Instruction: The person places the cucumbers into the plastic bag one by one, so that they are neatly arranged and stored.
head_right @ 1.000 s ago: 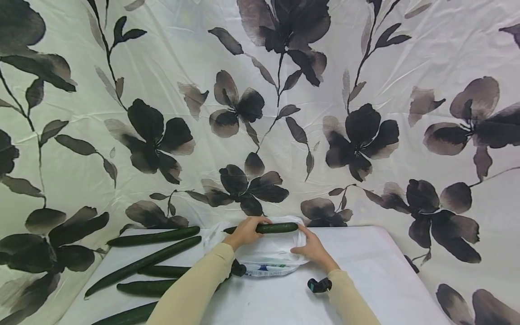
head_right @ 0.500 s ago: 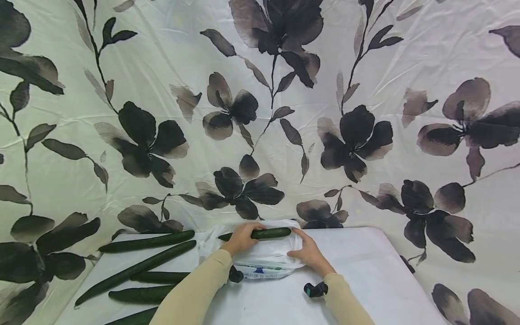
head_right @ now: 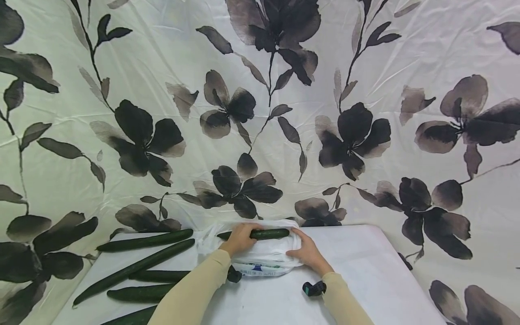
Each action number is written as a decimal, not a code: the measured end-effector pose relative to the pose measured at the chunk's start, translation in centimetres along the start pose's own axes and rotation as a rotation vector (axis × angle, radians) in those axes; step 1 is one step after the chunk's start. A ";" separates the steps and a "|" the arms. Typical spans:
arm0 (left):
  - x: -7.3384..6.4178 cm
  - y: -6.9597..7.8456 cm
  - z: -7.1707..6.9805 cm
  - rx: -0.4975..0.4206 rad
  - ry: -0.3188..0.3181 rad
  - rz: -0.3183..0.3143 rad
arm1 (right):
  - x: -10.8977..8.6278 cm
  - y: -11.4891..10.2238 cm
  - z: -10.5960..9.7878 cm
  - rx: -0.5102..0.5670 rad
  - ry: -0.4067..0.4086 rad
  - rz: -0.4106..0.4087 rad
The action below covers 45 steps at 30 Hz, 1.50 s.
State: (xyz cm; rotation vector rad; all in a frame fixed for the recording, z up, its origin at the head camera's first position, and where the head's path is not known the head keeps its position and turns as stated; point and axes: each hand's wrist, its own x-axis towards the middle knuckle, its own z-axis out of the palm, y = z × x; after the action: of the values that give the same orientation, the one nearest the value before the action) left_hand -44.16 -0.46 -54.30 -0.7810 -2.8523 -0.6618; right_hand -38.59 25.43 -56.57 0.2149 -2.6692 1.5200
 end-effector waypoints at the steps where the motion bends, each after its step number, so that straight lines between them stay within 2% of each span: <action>1: -0.1 0.0 -0.1 0.000 0.004 -0.003 | 0.0 0.0 0.0 0.002 0.000 0.002; 8: -1.1 0.0 -1.7 -0.052 0.000 -0.012 | 0.0 0.1 0.3 -0.014 0.002 0.029; 15: -2.8 0.1 -4.2 -0.094 0.026 0.044 | 0.0 0.0 -0.2 -0.037 -0.001 0.024; 19: -4.1 -0.1 -5.8 -0.099 0.013 0.098 | 0.1 -0.2 -0.4 -0.057 0.003 0.014; 23: -5.8 -0.4 -7.4 -0.123 -0.021 0.120 | 0.5 -0.3 -0.5 -0.061 -0.001 0.016; 28: -8.5 -0.5 -9.4 -0.121 -0.031 0.153 | 0.9 -0.7 -0.8 -0.059 -0.001 0.043; 35: -13.5 -0.8 -11.7 -0.111 -0.005 0.171 | 1.1 -1.7 -0.8 -0.114 0.007 0.038; 38: -15.8 -1.2 -12.2 -0.106 -0.017 0.151 | 0.8 -2.0 -0.4 -0.124 0.017 0.063; 45: -21.3 -2.9 -12.9 -0.129 -0.062 0.040 | -0.7 -2.0 0.6 -0.170 0.017 0.069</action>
State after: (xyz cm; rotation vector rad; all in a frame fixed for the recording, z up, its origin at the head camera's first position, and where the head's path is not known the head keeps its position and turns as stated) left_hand -27.35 -18.10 -48.46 -0.8894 -2.8637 -0.8367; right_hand -37.55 23.99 -55.23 0.1003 -2.8000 1.2953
